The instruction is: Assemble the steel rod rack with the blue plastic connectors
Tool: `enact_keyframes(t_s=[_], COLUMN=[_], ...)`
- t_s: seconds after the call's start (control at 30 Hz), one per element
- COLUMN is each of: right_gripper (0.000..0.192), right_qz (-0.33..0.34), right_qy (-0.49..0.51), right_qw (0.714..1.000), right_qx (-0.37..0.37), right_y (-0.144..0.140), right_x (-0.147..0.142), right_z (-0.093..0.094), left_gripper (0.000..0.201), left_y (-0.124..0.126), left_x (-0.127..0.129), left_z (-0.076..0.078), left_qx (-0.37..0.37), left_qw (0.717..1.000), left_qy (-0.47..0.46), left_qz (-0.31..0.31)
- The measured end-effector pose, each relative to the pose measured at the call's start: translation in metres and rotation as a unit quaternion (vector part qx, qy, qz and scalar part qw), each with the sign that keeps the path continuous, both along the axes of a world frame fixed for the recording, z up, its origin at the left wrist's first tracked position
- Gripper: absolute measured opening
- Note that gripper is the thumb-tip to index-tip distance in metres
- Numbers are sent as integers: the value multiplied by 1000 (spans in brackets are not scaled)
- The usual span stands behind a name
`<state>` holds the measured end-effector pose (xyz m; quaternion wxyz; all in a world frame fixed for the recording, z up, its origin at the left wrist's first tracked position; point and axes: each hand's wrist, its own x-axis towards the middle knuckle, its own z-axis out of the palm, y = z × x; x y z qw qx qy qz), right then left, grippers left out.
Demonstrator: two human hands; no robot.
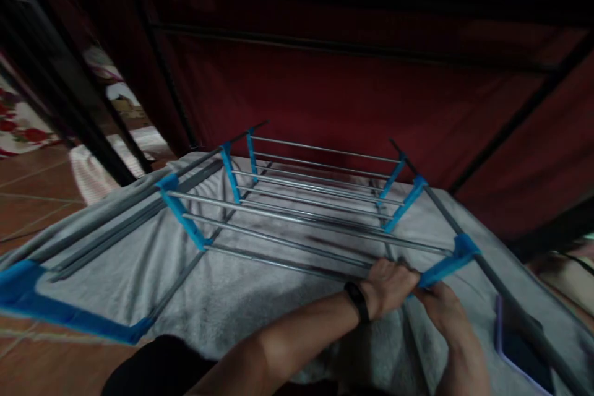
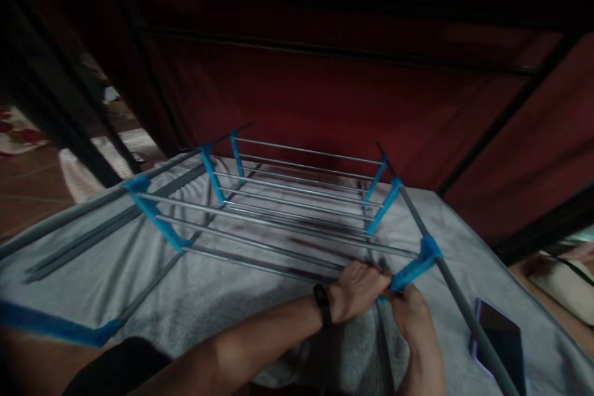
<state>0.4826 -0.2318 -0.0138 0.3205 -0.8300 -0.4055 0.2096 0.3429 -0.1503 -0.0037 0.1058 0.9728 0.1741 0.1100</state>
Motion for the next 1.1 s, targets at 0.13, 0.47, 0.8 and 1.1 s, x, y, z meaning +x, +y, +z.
enact_keyframes(t_s=[0.13, 0.47, 0.8, 1.1], right_gripper=[14, 28, 26, 25], right_qz=[7, 2, 0, -12], right_qy=[-12, 16, 1, -8], right_qw=[999, 998, 998, 998], right_qx=[40, 66, 68, 59], right_y=[1, 0, 0, 2], right_x=[-16, -20, -21, -23], right_z=[14, 12, 9, 10], left_gripper=[25, 20, 27, 27], left_y=[1, -5, -3, 1], left_x=[0, -1, -2, 4], left_z=[14, 41, 39, 35], left_qx=[-13, -27, 3, -17], left_qw=[1000, 997, 994, 991], left_qy=[6, -19, -64, -89], left_qz=[27, 64, 92, 98])
